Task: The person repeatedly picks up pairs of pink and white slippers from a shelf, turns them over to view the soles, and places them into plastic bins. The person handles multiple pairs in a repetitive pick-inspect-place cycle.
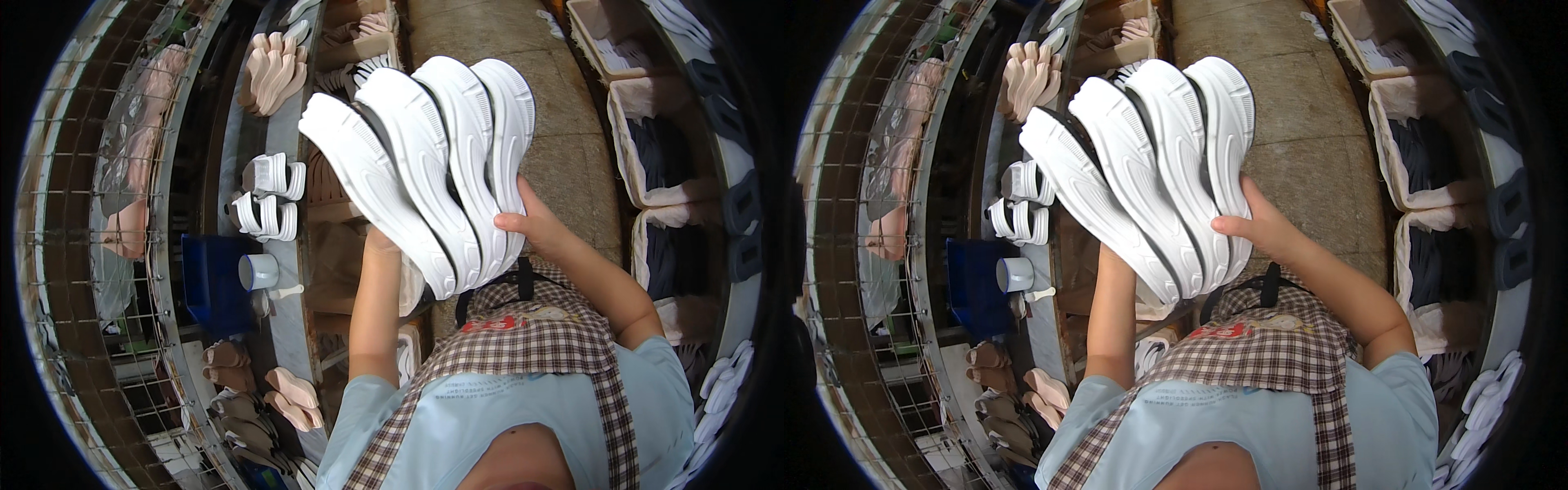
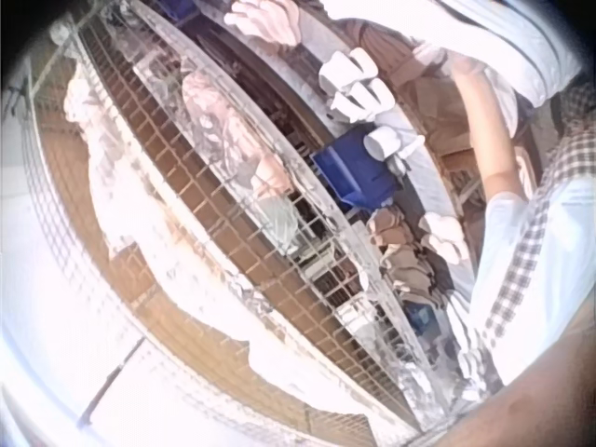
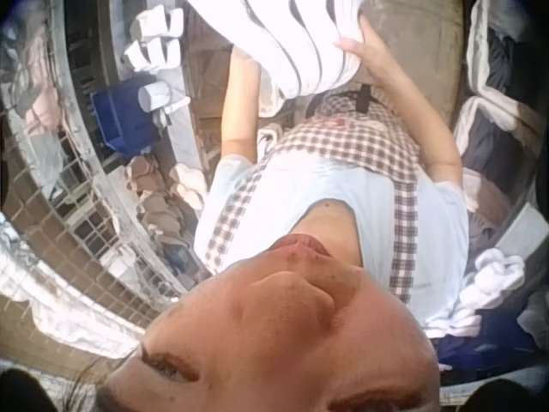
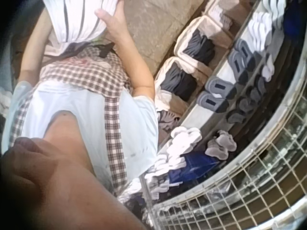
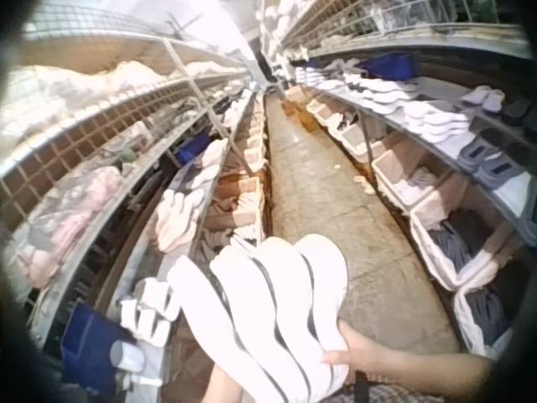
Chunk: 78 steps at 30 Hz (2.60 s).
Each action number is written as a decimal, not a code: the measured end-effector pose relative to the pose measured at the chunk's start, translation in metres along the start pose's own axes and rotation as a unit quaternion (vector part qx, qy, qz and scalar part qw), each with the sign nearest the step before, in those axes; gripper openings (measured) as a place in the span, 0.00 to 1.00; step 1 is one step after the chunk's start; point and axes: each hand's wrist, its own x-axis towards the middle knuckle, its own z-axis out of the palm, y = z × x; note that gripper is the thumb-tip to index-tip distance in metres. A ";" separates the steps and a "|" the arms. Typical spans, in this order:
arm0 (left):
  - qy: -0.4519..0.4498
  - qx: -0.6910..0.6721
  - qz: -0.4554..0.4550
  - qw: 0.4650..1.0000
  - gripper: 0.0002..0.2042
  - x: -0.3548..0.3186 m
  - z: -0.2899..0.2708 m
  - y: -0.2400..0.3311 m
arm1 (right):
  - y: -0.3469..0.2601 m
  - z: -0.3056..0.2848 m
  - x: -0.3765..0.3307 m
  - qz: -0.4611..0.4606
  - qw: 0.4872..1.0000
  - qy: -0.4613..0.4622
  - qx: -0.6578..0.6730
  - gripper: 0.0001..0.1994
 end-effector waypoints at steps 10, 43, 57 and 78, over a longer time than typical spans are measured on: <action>-0.083 0.121 -0.046 0.988 0.28 0.001 -0.012 0.000 | 0.001 -0.007 0.003 0.010 1.000 0.014 -0.006 0.50; 0.044 0.074 -0.100 0.991 0.29 -0.017 0.009 -0.036 | 0.008 -0.068 0.053 -0.269 0.843 0.014 -0.466 0.38; 0.091 -0.007 -0.158 0.983 0.28 -0.022 0.004 -0.019 | 0.010 -0.079 0.036 -0.054 0.983 -0.095 -0.147 0.21; 0.318 0.018 -0.170 0.933 0.28 -0.016 0.019 -0.012 | 0.062 -0.061 0.019 -0.063 0.996 -0.021 0.065 0.26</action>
